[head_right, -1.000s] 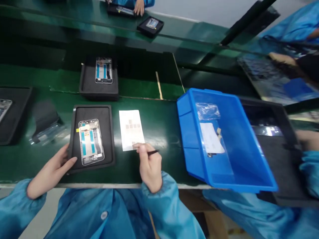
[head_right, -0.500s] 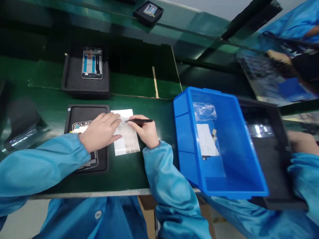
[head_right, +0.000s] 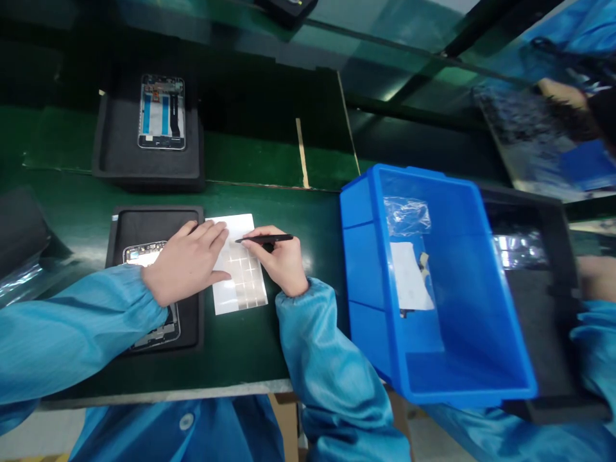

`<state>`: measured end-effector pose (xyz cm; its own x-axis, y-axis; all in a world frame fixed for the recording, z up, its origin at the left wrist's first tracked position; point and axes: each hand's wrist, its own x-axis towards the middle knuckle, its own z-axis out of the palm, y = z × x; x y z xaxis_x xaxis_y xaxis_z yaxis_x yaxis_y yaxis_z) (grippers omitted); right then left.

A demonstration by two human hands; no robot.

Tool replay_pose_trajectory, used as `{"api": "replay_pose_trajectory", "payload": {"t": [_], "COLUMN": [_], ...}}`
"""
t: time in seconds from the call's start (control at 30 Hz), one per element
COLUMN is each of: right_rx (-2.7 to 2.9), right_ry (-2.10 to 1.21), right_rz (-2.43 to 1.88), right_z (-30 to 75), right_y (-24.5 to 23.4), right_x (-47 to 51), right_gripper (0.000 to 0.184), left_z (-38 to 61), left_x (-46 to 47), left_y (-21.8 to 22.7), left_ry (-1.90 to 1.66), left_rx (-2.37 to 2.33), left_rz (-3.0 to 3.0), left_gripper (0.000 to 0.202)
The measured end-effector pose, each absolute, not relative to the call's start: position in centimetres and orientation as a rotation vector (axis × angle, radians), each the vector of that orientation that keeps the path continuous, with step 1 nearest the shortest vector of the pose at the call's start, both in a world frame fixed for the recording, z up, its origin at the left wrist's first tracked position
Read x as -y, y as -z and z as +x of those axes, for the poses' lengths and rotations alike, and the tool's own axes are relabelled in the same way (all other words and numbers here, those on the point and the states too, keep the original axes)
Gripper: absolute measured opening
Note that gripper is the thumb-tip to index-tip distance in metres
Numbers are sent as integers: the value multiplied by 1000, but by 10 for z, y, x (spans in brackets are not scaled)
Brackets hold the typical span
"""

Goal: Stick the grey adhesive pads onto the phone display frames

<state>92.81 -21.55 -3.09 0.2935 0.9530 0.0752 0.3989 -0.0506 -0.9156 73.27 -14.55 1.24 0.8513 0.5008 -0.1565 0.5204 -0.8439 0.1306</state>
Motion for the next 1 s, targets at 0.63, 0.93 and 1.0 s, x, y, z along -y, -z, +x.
{"api": "replay_pose_trajectory", "payload": {"t": [0.63,0.93,1.0], "right_rx": [988,925,946], "right_ry": [-779,-795,-816], "right_rz": [-1577,-1515,-1477], "right_z": [926,884,866], "right_y": [31,-12,-21], "right_x": [218,238,241], "right_gripper": [22,20,19], "left_z": [735,680,659], "left_x": [145,150,155], "left_y": [-11,-39,-51], "left_ry": [165,-335,-368], "left_rx": [-807,-925,-1038], "left_rz": [2883,2512,2162], "left_gripper": [75,58,44]}}
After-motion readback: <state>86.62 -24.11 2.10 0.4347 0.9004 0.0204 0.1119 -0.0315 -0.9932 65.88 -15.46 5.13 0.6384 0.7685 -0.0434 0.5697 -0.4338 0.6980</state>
